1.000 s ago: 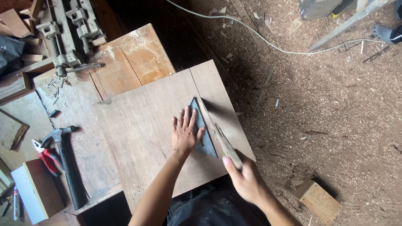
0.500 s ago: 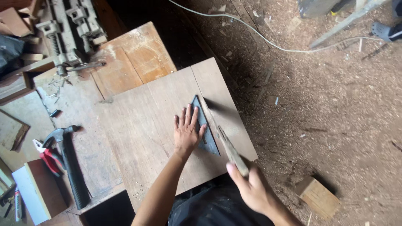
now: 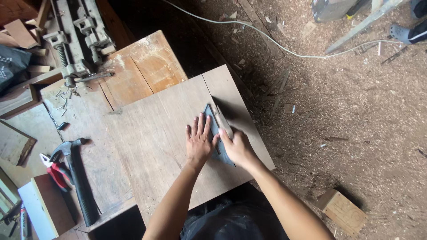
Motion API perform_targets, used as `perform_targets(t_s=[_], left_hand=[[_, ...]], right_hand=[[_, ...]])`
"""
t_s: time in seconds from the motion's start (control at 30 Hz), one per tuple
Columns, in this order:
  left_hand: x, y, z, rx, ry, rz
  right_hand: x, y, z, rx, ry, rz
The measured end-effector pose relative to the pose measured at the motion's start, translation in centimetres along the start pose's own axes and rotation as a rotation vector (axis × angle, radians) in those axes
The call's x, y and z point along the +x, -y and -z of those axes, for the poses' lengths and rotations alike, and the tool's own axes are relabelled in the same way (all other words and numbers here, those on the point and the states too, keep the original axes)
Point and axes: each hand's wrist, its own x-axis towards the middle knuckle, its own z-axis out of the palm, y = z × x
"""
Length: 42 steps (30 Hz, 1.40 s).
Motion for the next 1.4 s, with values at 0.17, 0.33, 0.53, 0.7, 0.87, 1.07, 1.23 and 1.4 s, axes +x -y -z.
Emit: perform_targets(t_s=[0.17,0.33,0.53,0.7,0.87,1.07,1.23,1.4], left_hand=[[-0.4,0.0,0.0,-0.018,-0.013,0.002],[-0.4,-0.1,0.1,0.022,0.004,-0.007],[-0.3,-0.2,0.0,0.012,-0.005,-0.007],[0.0,-0.3,0.3,0.003,0.012,0.018],[0.1,-0.4,0.6,-0.002,0.043,0.020],[-0.3,-0.3,0.4,-0.002,0.014,0.006],[-0.3,-0.3,0.6,-0.021,-0.033,-0.002],[0.0,-0.3,0.5,-0.027,-0.023,-0.004]], right_hand=[[-15.0,-1.3,5.1,0.000,0.085,0.114],[-13.4,-1.7,5.2,-0.106,0.013,0.087],[0.8,-1.0,-1.2,-0.084,-0.191,0.187],[-4.7,-1.1,0.8,-0.041,-0.011,-0.036],[-17.6,-1.0,7.2,0.027,0.029,0.248],[-9.7,-2.4,3.9,-0.030,0.010,0.109],[1.6,-1.3,-0.8,0.154,-0.096,0.192],[-8.6,-2.1,3.1,0.013,0.059,0.164]])
